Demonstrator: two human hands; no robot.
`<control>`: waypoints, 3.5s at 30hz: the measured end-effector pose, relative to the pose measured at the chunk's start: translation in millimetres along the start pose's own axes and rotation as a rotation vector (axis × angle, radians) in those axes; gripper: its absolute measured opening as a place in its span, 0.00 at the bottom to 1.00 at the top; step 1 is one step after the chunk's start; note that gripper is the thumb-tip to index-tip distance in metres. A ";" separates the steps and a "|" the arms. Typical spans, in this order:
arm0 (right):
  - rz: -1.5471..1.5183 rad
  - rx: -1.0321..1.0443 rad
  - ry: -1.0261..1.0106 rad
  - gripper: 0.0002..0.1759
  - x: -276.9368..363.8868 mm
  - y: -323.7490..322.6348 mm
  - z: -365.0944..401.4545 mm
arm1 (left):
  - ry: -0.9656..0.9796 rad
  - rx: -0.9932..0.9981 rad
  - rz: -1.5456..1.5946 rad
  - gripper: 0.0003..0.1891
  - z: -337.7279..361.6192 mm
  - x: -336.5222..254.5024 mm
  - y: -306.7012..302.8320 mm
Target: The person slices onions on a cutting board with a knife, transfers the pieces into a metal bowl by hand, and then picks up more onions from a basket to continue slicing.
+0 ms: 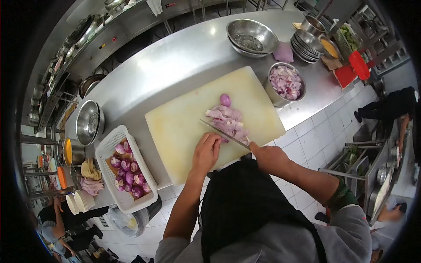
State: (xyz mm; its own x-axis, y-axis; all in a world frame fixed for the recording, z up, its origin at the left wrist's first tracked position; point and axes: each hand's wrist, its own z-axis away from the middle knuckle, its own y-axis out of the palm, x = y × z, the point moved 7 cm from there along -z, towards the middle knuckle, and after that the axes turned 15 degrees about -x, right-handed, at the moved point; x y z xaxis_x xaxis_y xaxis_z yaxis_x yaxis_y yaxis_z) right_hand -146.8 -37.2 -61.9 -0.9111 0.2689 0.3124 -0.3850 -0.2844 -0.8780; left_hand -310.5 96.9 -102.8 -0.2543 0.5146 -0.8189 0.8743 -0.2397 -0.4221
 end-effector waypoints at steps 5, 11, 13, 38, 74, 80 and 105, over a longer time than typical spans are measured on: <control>-0.035 0.029 0.014 0.15 -3.4 3.4 22.8 | 0.044 -0.026 -0.019 0.04 -3.1 -2.4 -1.5; -0.029 -0.027 -0.031 0.16 2.4 -2.1 7.9 | 0.036 -0.025 -0.023 0.04 -2.2 -1.6 -1.7; -0.029 0.028 -0.017 0.16 6.0 -8.1 12.7 | 0.020 -0.032 -0.032 0.04 0.9 0.2 -3.8; -0.041 0.053 0.015 0.14 6.9 -14.2 30.7 | 0.039 -0.058 -0.028 0.04 2.8 0.6 -3.5; -0.270 -0.041 -0.088 0.16 -7.8 34.5 -14.3 | -0.128 -0.393 -0.771 0.27 -33.7 99.5 -333.8; -0.260 -0.134 -0.074 0.14 -27.9 1.6 -29.7 | -0.034 0.168 -0.405 0.30 -15.6 -17.2 -111.6; -0.160 -0.027 -0.132 0.12 12.6 30.7 -11.3 | 0.130 -0.122 -0.173 0.09 15.4 -5.2 -38.4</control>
State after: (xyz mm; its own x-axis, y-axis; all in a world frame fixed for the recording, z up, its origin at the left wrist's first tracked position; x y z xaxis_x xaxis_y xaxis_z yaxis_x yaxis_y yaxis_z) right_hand -168.4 -32.1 -89.0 -0.8505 0.1855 0.4922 -0.5242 -0.2219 -0.8222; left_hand -349.1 90.8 -88.3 -0.3559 0.6430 -0.6782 0.8678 -0.0420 -0.4952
